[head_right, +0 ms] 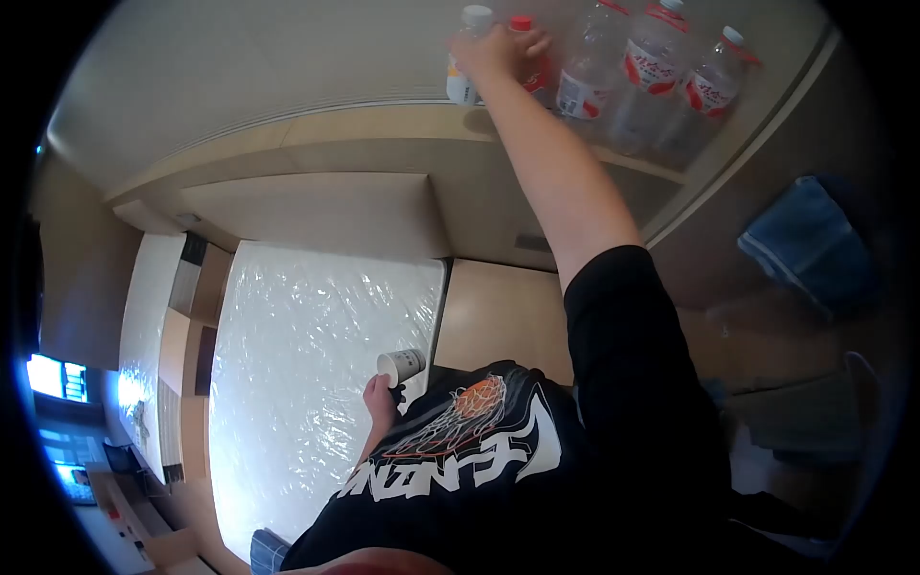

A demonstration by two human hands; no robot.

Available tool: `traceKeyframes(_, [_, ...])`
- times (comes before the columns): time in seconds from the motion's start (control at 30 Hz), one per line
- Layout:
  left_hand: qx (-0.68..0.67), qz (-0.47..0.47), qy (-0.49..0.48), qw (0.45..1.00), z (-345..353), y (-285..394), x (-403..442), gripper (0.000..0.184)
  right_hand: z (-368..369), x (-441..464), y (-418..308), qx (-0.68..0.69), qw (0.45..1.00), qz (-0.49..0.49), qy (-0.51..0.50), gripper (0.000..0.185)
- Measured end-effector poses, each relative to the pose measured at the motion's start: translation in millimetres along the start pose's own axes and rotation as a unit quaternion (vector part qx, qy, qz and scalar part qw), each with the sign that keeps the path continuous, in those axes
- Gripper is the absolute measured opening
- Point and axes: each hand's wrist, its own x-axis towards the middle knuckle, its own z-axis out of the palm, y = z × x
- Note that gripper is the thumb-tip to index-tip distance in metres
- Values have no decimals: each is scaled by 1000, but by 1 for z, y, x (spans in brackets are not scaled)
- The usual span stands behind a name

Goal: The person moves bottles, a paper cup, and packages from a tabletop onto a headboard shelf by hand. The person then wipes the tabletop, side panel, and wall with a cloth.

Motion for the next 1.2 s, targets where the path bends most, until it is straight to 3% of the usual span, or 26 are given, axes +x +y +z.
traceKeyframes(0.2, [33,8,-53,998,1,20,30,26,-12,-18,6,-64,988,-114,86,90])
traceKeyframes(0.3, [46,15,-37,998,-3,36,43,25,-11,-45,1,-82,968,-204,118,79])
traceKeyframes(0.4, [45,11,-57,997,-20,40,61,26,11,-64,-4,-30,970,-241,-5,70])
traceKeyframes(0.5, [50,6,-63,997,-41,45,70,26,42,-67,-7,18,990,-115,-81,77])
traceKeyframes(0.7, [57,-5,-58,997,-63,49,80,27,84,-45,6,26,996,-82,8,85])
traceKeyframes(0.9, [60,-15,-80,995,-65,58,90,26,88,-65,17,23,998,-55,11,86])
traceKeyframes(1.0, [74,-17,-99,992,-70,60,99,27,68,-101,27,116,977,-129,121,76])
traceKeyframes(1.1, [91,-18,-109,990,-65,62,109,28,50,-115,69,-49,973,-193,120,64])
traceKeyframes(1.13, [98,-19,-115,988,-65,63,111,28,45,-110,79,-61,977,-185,92,53])
traceKeyframes(1.2, [107,-19,-124,986,-61,66,116,29,36,-96,93,-132,979,-157,12,51])
